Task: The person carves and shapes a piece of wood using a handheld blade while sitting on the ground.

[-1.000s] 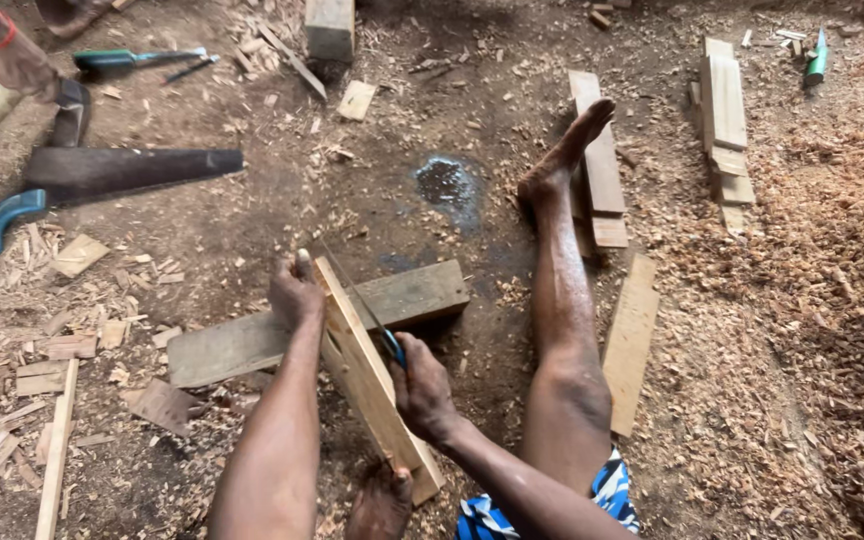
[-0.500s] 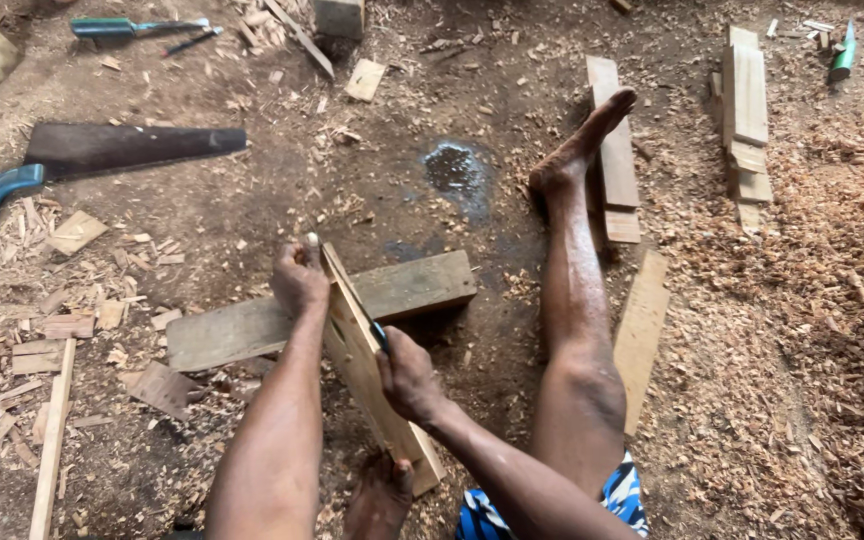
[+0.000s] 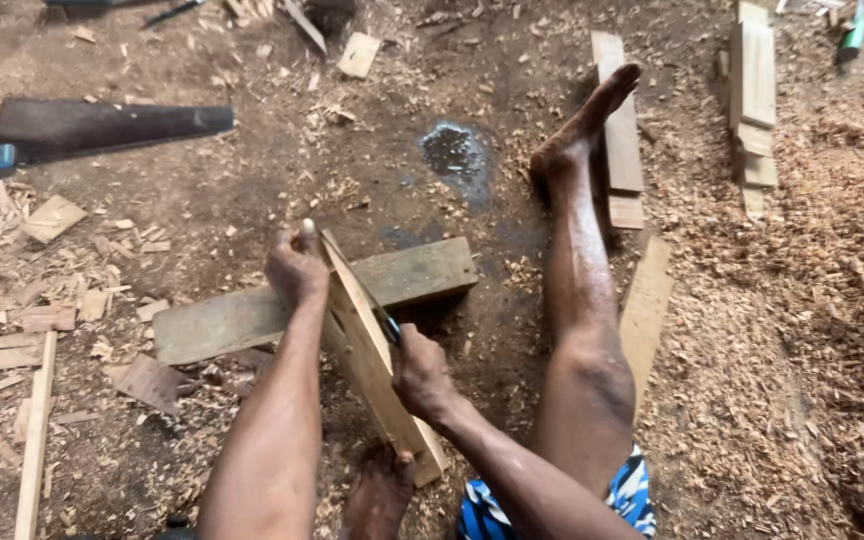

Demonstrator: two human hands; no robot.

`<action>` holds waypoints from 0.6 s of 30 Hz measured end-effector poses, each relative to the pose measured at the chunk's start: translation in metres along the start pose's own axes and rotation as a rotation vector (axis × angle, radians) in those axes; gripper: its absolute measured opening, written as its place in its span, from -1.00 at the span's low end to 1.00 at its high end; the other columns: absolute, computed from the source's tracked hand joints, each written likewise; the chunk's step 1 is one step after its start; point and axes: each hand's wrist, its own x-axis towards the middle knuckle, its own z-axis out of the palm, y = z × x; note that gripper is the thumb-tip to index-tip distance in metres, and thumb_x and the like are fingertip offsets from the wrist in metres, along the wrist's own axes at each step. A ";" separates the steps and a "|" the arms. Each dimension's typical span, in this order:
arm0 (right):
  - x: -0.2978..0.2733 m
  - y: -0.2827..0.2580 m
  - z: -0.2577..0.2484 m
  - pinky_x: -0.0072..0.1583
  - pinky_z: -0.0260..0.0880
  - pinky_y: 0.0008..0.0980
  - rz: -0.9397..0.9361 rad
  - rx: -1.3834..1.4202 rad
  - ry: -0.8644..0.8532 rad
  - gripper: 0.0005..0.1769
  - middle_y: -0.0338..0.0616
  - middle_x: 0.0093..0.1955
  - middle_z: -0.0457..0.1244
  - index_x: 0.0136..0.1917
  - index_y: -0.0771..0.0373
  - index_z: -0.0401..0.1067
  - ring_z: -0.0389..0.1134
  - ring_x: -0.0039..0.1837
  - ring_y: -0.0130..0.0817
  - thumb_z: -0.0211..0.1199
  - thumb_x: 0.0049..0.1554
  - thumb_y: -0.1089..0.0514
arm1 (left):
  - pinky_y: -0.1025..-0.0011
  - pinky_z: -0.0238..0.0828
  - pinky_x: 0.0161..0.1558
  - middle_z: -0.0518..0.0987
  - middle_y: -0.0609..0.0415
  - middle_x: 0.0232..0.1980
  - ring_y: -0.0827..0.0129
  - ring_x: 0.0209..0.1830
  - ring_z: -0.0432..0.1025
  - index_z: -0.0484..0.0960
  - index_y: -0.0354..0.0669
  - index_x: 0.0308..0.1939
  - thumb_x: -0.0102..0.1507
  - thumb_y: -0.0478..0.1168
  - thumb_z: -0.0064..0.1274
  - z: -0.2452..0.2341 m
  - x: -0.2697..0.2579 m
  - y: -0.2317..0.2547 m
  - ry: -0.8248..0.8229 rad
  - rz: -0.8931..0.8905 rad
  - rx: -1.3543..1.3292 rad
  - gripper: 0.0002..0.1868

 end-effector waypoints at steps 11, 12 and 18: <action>-0.018 0.000 0.001 -0.25 0.22 0.02 -0.167 0.079 0.078 -0.97 0.15 -0.35 0.20 -0.09 0.29 0.23 0.26 -0.29 0.15 0.04 0.23 0.30 | 0.11 0.47 -0.26 0.68 -0.15 -0.30 -0.01 -0.29 0.60 0.70 -0.23 -0.25 0.34 0.03 0.20 0.007 -0.003 -0.003 0.017 -0.028 -0.058 -0.64; -0.019 -0.002 0.001 -0.29 0.22 0.00 -0.044 0.065 0.001 -0.93 0.13 -0.36 0.20 -0.10 0.27 0.23 0.26 -0.32 0.11 -0.01 0.27 0.28 | 0.10 0.47 -0.26 0.68 -0.16 -0.29 -0.02 -0.27 0.60 0.70 -0.23 -0.23 0.34 0.02 0.20 0.005 -0.002 -0.001 0.011 -0.027 -0.054 -0.66; 0.079 0.002 0.039 -0.22 0.27 -0.03 0.109 0.081 -0.152 -0.88 0.09 -0.31 0.24 -0.15 0.29 0.25 0.26 -0.28 -0.04 0.04 0.26 0.28 | 0.06 0.44 -0.28 0.68 -0.18 -0.31 -0.05 -0.30 0.59 0.69 -0.26 -0.24 0.37 0.09 0.22 -0.002 0.002 0.006 -0.008 -0.018 -0.038 -0.58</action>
